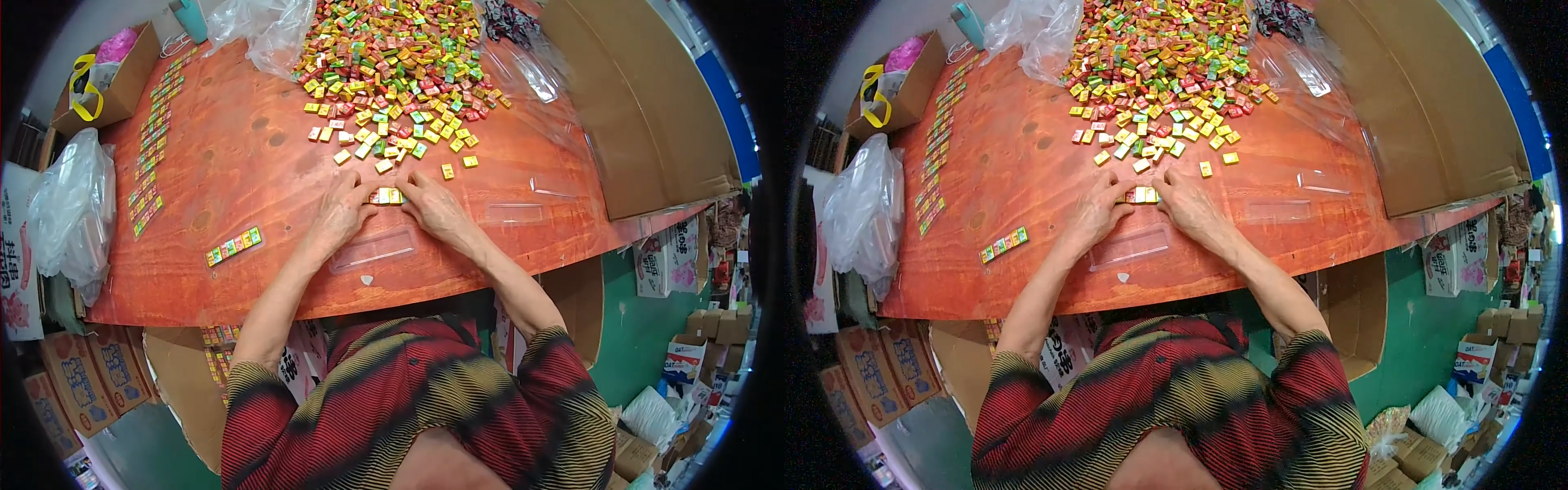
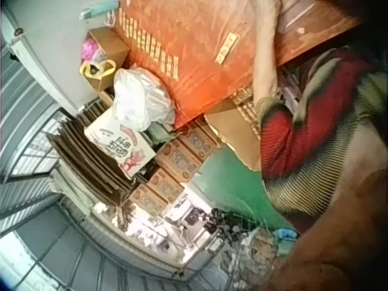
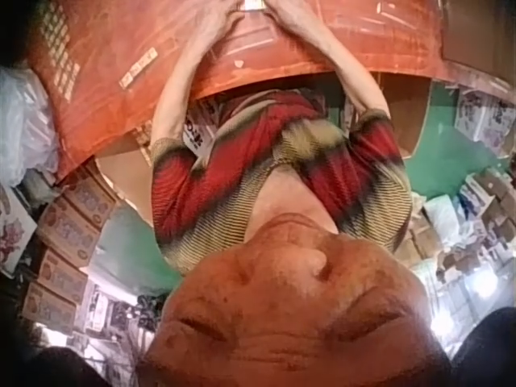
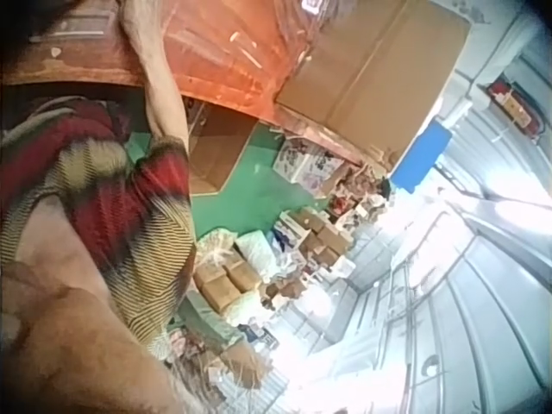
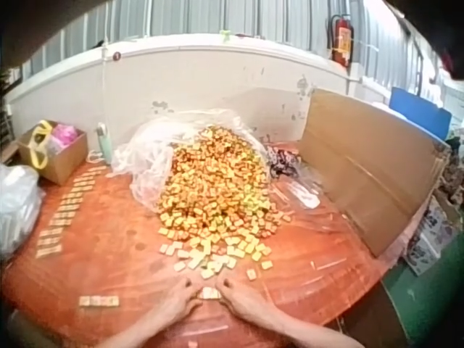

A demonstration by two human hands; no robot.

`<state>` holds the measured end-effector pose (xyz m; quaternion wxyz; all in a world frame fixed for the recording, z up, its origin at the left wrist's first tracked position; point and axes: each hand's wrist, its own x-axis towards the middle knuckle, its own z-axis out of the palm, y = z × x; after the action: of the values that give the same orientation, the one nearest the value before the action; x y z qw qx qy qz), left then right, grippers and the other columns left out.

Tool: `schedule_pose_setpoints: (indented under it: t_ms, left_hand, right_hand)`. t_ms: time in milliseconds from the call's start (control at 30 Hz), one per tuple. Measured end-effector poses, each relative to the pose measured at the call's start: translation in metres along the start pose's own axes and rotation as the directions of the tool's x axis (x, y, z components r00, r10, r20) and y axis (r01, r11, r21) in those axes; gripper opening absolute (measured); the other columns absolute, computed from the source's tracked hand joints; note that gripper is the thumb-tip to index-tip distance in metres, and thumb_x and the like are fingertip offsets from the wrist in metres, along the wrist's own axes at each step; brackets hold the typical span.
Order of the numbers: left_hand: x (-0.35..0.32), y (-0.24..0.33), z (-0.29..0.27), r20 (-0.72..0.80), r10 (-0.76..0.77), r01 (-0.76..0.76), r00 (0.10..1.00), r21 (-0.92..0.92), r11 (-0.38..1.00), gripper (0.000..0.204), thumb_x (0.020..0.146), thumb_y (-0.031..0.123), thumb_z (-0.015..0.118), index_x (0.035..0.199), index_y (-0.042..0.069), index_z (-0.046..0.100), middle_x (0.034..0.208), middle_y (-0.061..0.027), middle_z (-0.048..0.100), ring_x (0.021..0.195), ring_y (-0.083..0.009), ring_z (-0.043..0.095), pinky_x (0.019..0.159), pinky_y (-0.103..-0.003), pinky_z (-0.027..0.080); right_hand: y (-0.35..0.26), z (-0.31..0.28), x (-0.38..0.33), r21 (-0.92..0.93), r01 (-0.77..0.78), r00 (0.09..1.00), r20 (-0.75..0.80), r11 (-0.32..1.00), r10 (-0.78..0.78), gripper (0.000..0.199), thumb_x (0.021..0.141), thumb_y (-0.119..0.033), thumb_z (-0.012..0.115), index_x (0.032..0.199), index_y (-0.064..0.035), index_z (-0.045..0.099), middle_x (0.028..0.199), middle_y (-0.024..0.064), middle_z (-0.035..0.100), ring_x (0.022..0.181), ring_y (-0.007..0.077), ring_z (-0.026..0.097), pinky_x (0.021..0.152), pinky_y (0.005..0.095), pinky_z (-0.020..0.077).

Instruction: Sorting and arranging small wrapped candies into rows on a table for packaging.

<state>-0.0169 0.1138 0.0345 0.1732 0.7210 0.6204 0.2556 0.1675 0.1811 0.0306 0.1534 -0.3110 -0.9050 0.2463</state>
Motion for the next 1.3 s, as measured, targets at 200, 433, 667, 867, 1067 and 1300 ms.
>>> schedule_pose_setpoints:
  t_ms: [200,433,667,867,1067,1300]
  left_hand:
    - [0.001,0.002,0.001,-0.055,-0.019,0.02,0.998,0.013,1.0,0.036,0.068,0.01,0.067,0.103,0.014,0.06,0.083,-0.0101,0.047,0.08,-0.0276,0.051,0.069,-0.037,0.043]
    - [-0.028,0.023,-0.012,-0.016,-0.113,0.112,0.993,-0.066,0.992,0.024,0.073,0.012,0.062,0.096,0.007,0.057,0.087,-0.0133,0.049,0.08,-0.0322,0.054,0.067,-0.042,0.044]
    - [-0.082,0.038,-0.009,-0.068,-0.083,0.09,0.994,0.116,0.989,0.034,0.07,0.017,0.065,0.099,0.001,0.054,0.085,-0.0137,0.048,0.084,-0.0301,0.049,0.069,-0.038,0.042]
    - [-0.095,0.03,0.006,-0.113,0.124,-0.065,0.986,0.425,0.903,0.048,0.069,0.022,0.065,0.109,0.0,0.05,0.094,-0.0113,0.05,0.08,-0.0253,0.047,0.068,-0.035,0.04]
    - [-0.106,0.04,0.007,-0.085,0.038,0.008,0.996,0.482,0.876,0.059,0.068,0.03,0.065,0.115,-0.001,0.048,0.108,-0.0142,0.048,0.096,-0.0298,0.045,0.077,-0.039,0.038]
    - [-0.108,0.04,0.009,-0.03,-0.05,0.058,0.998,0.423,0.904,0.071,0.069,0.033,0.064,0.125,-0.002,0.037,0.13,-0.0196,0.034,0.117,-0.0376,0.033,0.091,-0.048,0.029]
  right_hand:
    - [0.001,0.005,0.002,0.019,0.056,0.996,-0.07,0.998,-0.055,0.03,0.067,-0.003,0.064,0.094,-0.0021,0.051,0.085,0.017,0.048,0.077,0.0351,0.052,0.065,0.041,0.0425]
    - [-0.025,-0.008,-0.015,0.112,-0.011,0.997,0.082,0.994,0.002,0.032,0.075,-0.009,0.059,0.106,-0.0064,0.052,0.089,0.0157,0.05,0.081,0.0342,0.052,0.068,0.0397,0.0434]
    - [-0.043,0.003,-0.049,0.08,0.048,0.997,0.064,0.996,-0.053,0.037,0.075,-0.006,0.051,0.111,0.0021,0.044,0.094,0.0178,0.05,0.087,0.0348,0.052,0.073,0.0421,0.043]
    - [-0.038,0.02,-0.066,-0.153,0.173,0.981,-0.066,0.973,-0.185,0.047,0.075,-0.01,0.058,0.118,0.0028,0.043,0.115,0.0176,0.048,0.109,0.0341,0.044,0.092,0.0451,0.0326]
    - [-0.06,0.029,-0.083,-0.234,0.078,0.995,0.073,0.969,-0.062,0.066,0.075,-0.027,0.06,0.126,0.0038,0.033,0.132,0.0209,0.032,0.125,0.036,0.028,0.101,0.053,0.0199]
    - [-0.066,0.012,-0.069,-0.275,0.08,0.992,0.114,0.958,-0.05,0.071,0.075,-0.036,0.058,0.128,0.0017,0.032,0.135,0.0172,0.031,0.126,0.0347,0.025,0.101,0.0539,0.0157]
